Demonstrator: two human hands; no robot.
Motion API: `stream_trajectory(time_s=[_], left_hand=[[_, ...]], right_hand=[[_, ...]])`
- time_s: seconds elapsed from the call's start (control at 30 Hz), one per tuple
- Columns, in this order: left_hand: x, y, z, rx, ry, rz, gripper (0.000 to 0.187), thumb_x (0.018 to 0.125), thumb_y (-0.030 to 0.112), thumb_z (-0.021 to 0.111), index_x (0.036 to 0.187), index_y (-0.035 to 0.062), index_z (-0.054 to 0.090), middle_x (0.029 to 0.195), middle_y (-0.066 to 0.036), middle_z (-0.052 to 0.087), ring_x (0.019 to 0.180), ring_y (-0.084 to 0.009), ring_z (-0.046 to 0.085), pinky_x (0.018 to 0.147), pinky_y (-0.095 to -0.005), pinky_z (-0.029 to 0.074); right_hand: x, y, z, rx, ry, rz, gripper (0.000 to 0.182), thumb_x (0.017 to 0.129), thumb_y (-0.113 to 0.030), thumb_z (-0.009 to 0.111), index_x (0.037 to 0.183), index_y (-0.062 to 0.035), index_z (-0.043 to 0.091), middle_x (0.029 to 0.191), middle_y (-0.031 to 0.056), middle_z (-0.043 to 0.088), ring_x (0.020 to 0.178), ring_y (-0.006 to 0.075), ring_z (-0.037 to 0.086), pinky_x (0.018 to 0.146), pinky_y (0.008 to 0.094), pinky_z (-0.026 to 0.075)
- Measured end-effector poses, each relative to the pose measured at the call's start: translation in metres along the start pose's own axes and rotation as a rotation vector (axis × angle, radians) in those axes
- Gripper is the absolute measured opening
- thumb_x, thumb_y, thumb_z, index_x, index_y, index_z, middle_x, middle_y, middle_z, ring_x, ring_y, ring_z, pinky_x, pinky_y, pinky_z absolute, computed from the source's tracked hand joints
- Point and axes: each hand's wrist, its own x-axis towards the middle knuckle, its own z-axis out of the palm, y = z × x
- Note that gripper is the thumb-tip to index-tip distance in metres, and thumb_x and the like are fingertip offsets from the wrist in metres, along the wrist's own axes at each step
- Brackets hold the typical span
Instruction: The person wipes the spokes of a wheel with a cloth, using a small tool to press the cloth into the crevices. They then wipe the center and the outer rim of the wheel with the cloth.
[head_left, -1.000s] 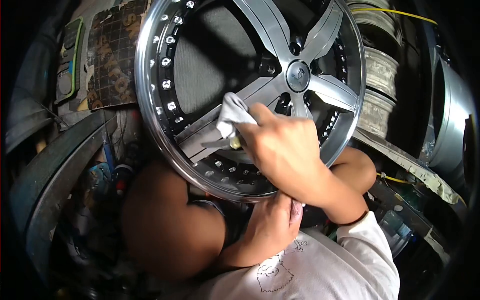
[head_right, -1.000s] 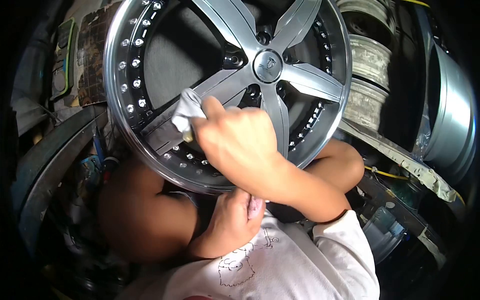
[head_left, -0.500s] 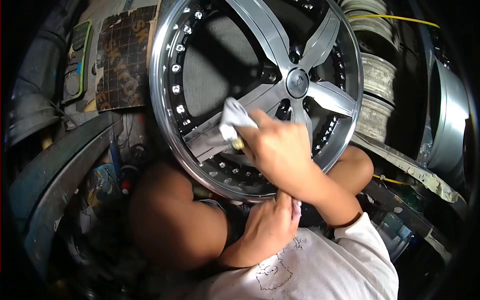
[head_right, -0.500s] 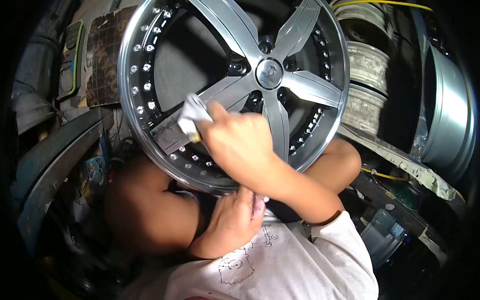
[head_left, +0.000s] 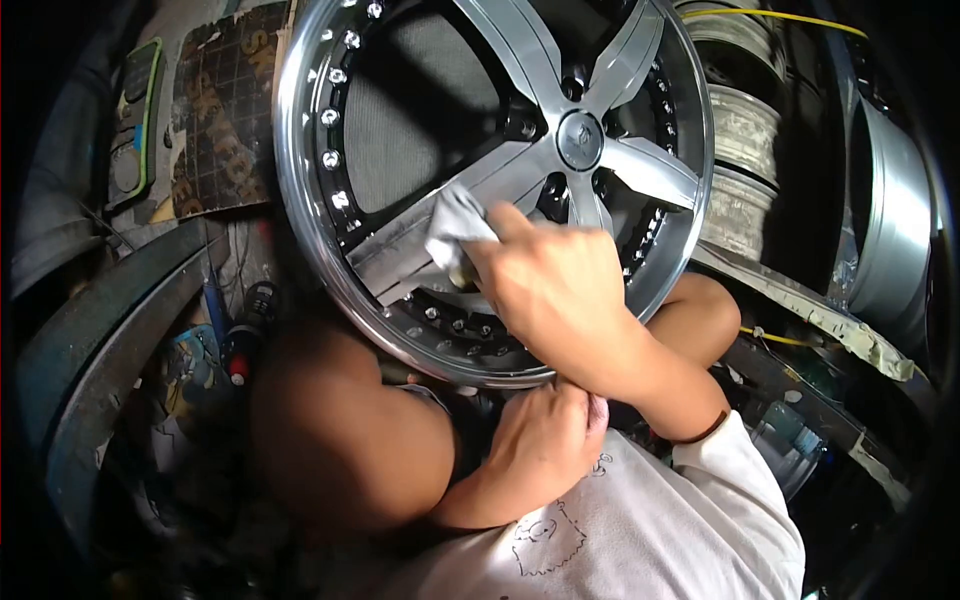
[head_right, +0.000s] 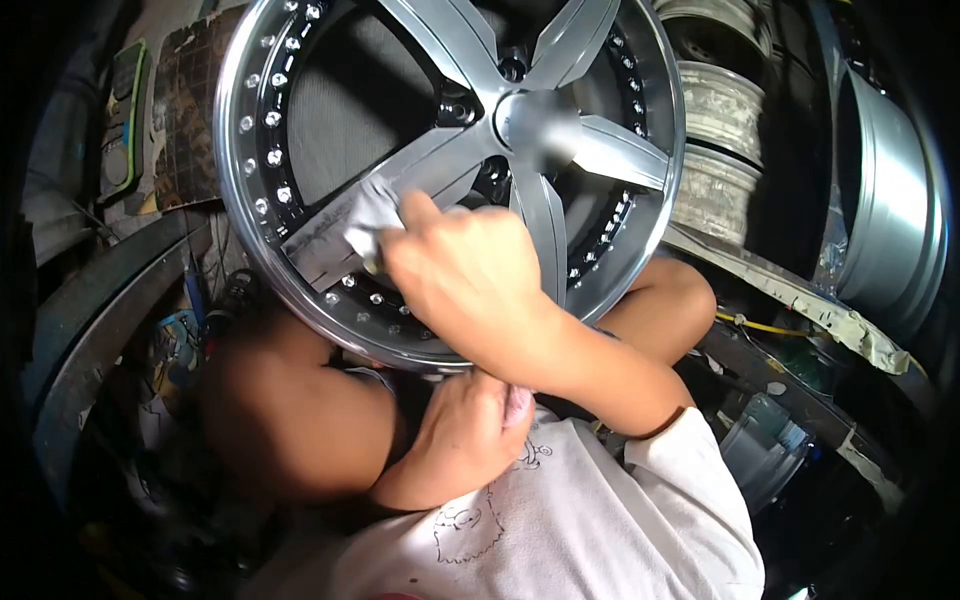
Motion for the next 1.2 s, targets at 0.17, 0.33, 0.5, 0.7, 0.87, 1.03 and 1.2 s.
stream_trajectory(time_s=[0.17,0.33,0.5,0.7,0.87,1.03,1.2], left_hand=[[0.007,0.003,-0.001,-0.063,0.090,0.007,0.017,0.094,0.012,0.063,0.105,-0.0012,0.062,0.082,-0.028,0.066,0.079,-0.0493,0.066,0.072,-0.0584,0.051],[0.008,0.001,-0.004,-0.055,-0.046,0.008,0.018,0.093,0.011,0.063,0.105,-0.0025,0.062,0.086,-0.027,0.067,0.080,-0.0492,0.066,0.075,-0.0569,0.052],[0.006,0.000,-0.001,-0.010,-0.022,0.082,0.019,0.092,0.011,0.064,0.104,-0.0041,0.064,0.090,-0.027,0.068,0.084,-0.0470,0.067,0.079,-0.0526,0.053],[0.004,-0.006,0.003,0.029,0.069,0.100,0.019,0.091,0.015,0.069,0.102,-0.0016,0.067,0.087,-0.025,0.068,0.081,-0.0438,0.068,0.074,-0.0553,0.053],[0.010,-0.001,-0.003,0.110,-0.070,-0.086,0.016,0.092,0.014,0.068,0.099,-0.0008,0.068,0.086,-0.025,0.069,0.079,-0.0445,0.068,0.073,-0.0553,0.053],[0.001,-0.005,-0.002,0.123,-0.073,0.024,0.014,0.093,0.013,0.067,0.093,-0.0001,0.068,0.082,-0.025,0.069,0.076,-0.0457,0.068,0.071,-0.0574,0.053],[0.001,-0.002,-0.006,0.099,0.018,-0.027,0.013,0.093,0.013,0.067,0.094,0.0001,0.068,0.078,-0.025,0.068,0.074,-0.0472,0.067,0.069,-0.0579,0.052]], right_hand=[[0.003,-0.003,-0.003,-0.040,-0.084,-0.005,0.008,0.084,-0.017,0.068,0.081,-0.0100,0.071,0.081,0.0076,0.061,0.059,0.0247,0.068,0.049,0.0389,0.051],[-0.012,-0.004,-0.002,-0.021,-0.143,0.009,0.009,0.087,-0.017,0.068,0.087,-0.0103,0.074,0.081,0.0074,0.059,0.058,0.0260,0.066,0.050,0.0406,0.050],[-0.005,-0.005,0.003,0.024,-0.045,0.027,0.010,0.085,-0.019,0.071,0.089,-0.0091,0.072,0.083,0.0071,0.060,0.060,0.0270,0.066,0.050,0.0413,0.050],[-0.008,-0.008,0.003,0.003,-0.083,0.033,0.014,0.087,-0.023,0.074,0.088,-0.0097,0.071,0.085,0.0078,0.061,0.062,0.0295,0.066,0.051,0.0432,0.050],[-0.012,-0.008,0.009,0.014,-0.031,0.059,0.011,0.087,-0.021,0.071,0.086,-0.0100,0.071,0.085,0.0080,0.062,0.061,0.0285,0.067,0.051,0.0426,0.051],[-0.013,-0.013,0.009,0.027,-0.005,0.034,0.008,0.084,-0.015,0.064,0.082,-0.0106,0.071,0.082,0.0095,0.062,0.061,0.0255,0.070,0.050,0.0402,0.053],[-0.003,-0.012,0.010,0.069,0.036,0.047,0.008,0.084,-0.015,0.065,0.080,-0.0087,0.069,0.083,0.0124,0.064,0.061,0.0297,0.070,0.051,0.0425,0.053]])
